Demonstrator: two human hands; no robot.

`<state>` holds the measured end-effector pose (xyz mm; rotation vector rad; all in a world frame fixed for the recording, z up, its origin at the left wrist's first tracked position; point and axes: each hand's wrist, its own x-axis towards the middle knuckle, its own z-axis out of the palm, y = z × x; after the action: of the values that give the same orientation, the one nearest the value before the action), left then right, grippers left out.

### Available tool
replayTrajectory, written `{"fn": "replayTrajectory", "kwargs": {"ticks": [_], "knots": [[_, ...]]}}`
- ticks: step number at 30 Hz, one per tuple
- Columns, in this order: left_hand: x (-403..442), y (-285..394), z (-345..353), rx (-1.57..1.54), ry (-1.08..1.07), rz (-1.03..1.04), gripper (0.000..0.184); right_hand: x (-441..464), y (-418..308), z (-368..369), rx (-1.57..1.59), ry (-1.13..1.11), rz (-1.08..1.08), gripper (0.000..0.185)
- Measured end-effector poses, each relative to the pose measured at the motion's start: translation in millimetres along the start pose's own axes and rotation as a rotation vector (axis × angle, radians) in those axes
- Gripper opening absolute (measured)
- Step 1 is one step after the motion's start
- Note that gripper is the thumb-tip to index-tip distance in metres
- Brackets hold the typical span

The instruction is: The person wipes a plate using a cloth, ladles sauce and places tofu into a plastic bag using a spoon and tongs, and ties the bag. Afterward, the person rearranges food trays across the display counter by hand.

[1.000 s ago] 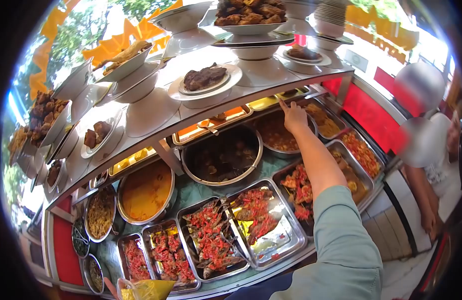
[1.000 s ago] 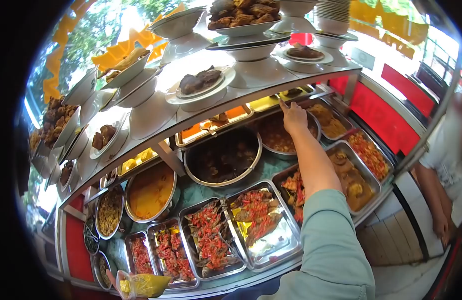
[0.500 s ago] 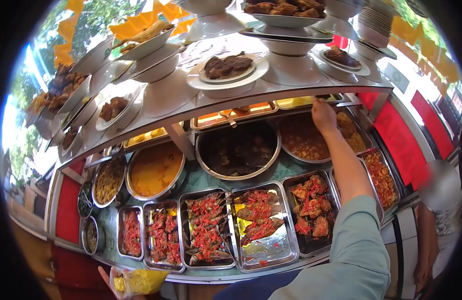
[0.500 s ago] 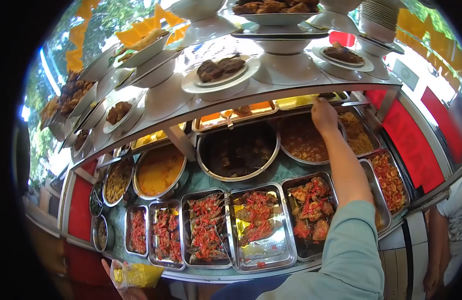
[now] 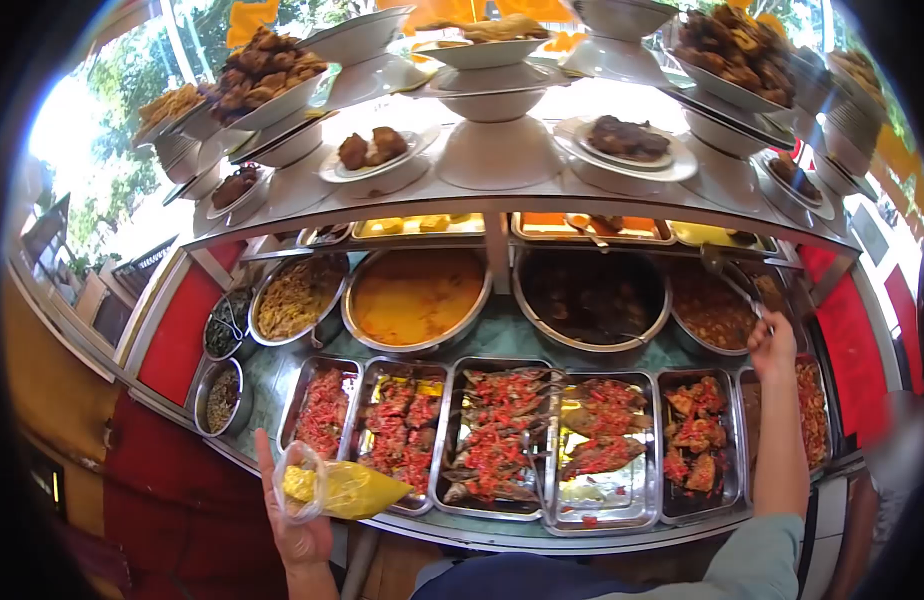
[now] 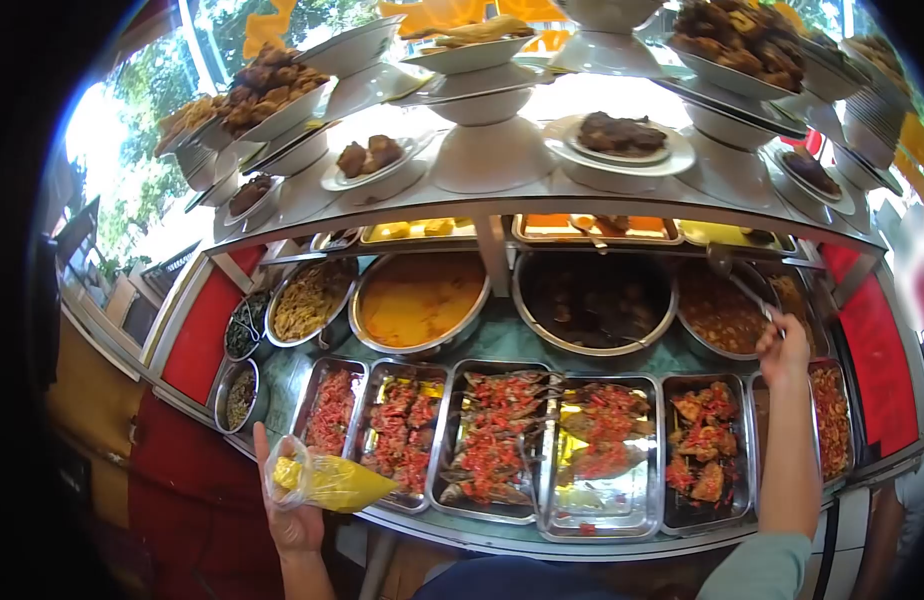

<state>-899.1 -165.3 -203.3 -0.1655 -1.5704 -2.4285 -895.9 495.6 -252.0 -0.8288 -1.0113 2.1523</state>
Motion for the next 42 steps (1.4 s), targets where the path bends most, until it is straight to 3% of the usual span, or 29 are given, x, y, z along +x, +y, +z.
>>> {"fn": "replayTrajectory", "kwargs": {"ticks": [7,13,15,17,19,20,22,23,25,26,31,37,39,40,42], "knots": [[63,-1,-58,-0.174,-0.130,-0.104,0.119,-174,94,92,-0.092,-0.075,0.323,0.035],[108,18,-130,-0.157,-0.185,-0.211,0.121,-212,201,237,0.061,-0.451,0.438,0.032],[114,27,-148,-0.146,-0.196,-0.221,0.119,-202,236,290,0.113,-0.404,0.370,0.032],[121,40,-161,-0.112,-0.091,-0.248,0.117,-189,263,337,0.060,-0.311,0.222,0.030],[127,42,-179,-0.053,-0.124,-0.203,0.113,-163,287,367,-0.117,-0.285,-0.003,0.029],[130,44,-187,-0.049,-0.123,-0.184,0.113,-154,292,380,-0.115,-0.283,-0.010,0.029],[135,47,-217,0.035,-0.176,-0.236,0.112,-136,300,400,-0.515,-0.139,-0.286,0.030],[134,43,-231,0.033,-0.177,-0.236,0.112,-125,305,403,-0.515,-0.137,-0.288,0.030],[137,47,-238,0.024,-0.129,-0.267,0.117,-124,303,413,-1.037,-0.004,-0.731,0.033],[139,48,-243,0.031,-0.128,-0.255,0.118,-127,301,411,-1.180,0.028,-0.842,0.034],[150,49,-238,-0.125,-0.022,-0.180,0.118,-126,299,417,-1.430,0.031,-0.927,0.034],[156,46,-249,-0.144,-0.006,-0.206,0.118,-108,296,428,-1.315,0.167,-0.683,0.036],[154,47,-250,-0.126,0.027,-0.238,0.118,-100,291,432,-0.923,0.077,-0.327,0.032],[154,46,-253,-0.144,0.013,-0.232,0.118,-97,296,437,-0.621,0.133,-0.258,0.023],[154,44,-263,-0.161,-0.010,-0.225,0.118,-98,297,443,-0.517,0.180,-0.191,0.019]]}}
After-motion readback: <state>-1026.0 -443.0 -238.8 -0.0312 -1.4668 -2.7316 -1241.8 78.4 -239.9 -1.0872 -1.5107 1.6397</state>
